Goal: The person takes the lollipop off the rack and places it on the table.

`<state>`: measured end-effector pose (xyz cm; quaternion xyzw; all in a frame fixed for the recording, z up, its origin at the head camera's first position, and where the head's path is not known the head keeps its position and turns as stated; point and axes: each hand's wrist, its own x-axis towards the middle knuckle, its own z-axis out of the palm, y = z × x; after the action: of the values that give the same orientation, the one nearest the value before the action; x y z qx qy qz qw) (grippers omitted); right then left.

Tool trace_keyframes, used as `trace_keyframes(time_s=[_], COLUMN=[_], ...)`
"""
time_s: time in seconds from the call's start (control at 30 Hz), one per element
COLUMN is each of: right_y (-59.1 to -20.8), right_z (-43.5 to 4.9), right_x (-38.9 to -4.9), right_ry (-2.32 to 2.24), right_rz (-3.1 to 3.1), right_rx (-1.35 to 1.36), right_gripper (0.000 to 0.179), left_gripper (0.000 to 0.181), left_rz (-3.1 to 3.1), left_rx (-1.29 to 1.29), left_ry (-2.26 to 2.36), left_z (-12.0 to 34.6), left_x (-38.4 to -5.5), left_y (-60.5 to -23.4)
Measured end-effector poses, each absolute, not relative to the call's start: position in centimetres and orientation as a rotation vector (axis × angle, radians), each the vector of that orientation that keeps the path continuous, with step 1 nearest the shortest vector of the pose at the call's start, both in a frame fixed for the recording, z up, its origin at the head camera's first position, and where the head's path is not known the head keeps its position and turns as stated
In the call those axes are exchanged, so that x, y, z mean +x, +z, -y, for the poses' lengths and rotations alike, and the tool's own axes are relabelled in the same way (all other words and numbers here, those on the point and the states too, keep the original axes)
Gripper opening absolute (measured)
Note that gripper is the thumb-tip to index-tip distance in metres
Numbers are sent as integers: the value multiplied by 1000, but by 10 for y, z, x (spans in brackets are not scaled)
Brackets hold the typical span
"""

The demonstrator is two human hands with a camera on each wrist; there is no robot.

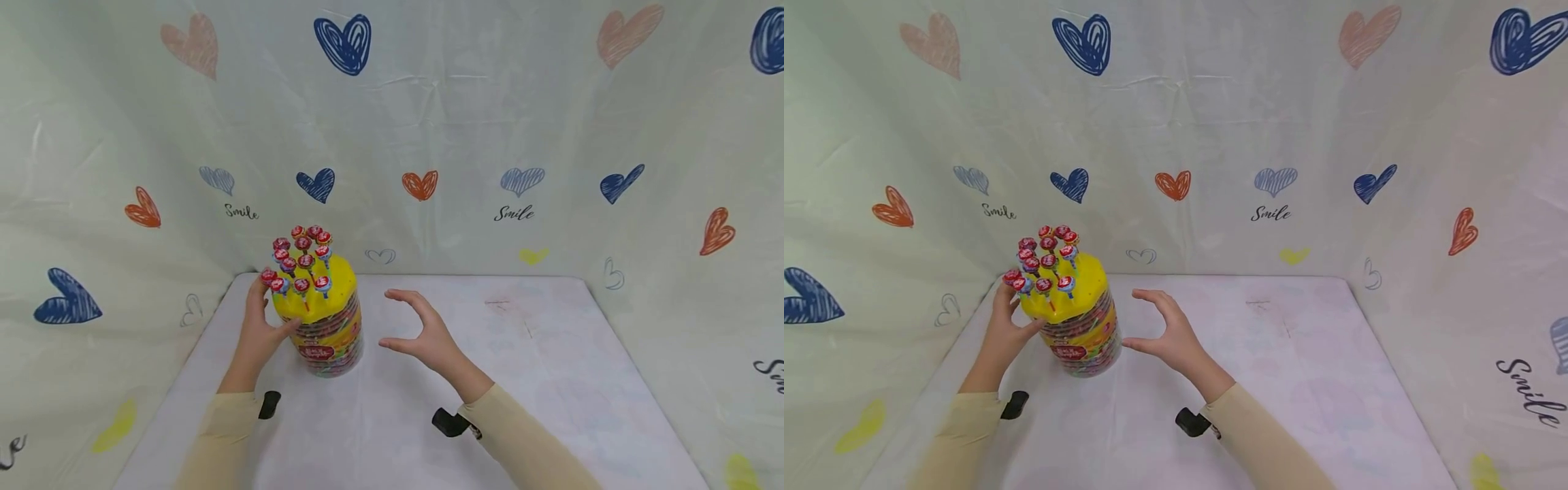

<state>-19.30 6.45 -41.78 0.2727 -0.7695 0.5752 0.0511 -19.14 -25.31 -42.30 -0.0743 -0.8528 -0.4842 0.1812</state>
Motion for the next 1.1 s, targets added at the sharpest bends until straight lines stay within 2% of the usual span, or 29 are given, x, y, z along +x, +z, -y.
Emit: trace_keyframes(time_s=[0.6,0.9,1.1], right_y=[-388,-355,-370], right_z=[3,9,20], right_x=[-208,-195,-207], right_ry=[2053,2094,2175], right_rz=[2059,2079,2046], right_rx=[960,1070,1089], right_gripper=[53,32,36], left_gripper=[85,82,82], left_rz=[2090,2061,2067], left_rx=[-64,-27,-29], left_ry=[-1815,-1846,-1842], left_z=[229,224,224], left_x=[-198,-201,-202], left_y=[-431,-438,-439])
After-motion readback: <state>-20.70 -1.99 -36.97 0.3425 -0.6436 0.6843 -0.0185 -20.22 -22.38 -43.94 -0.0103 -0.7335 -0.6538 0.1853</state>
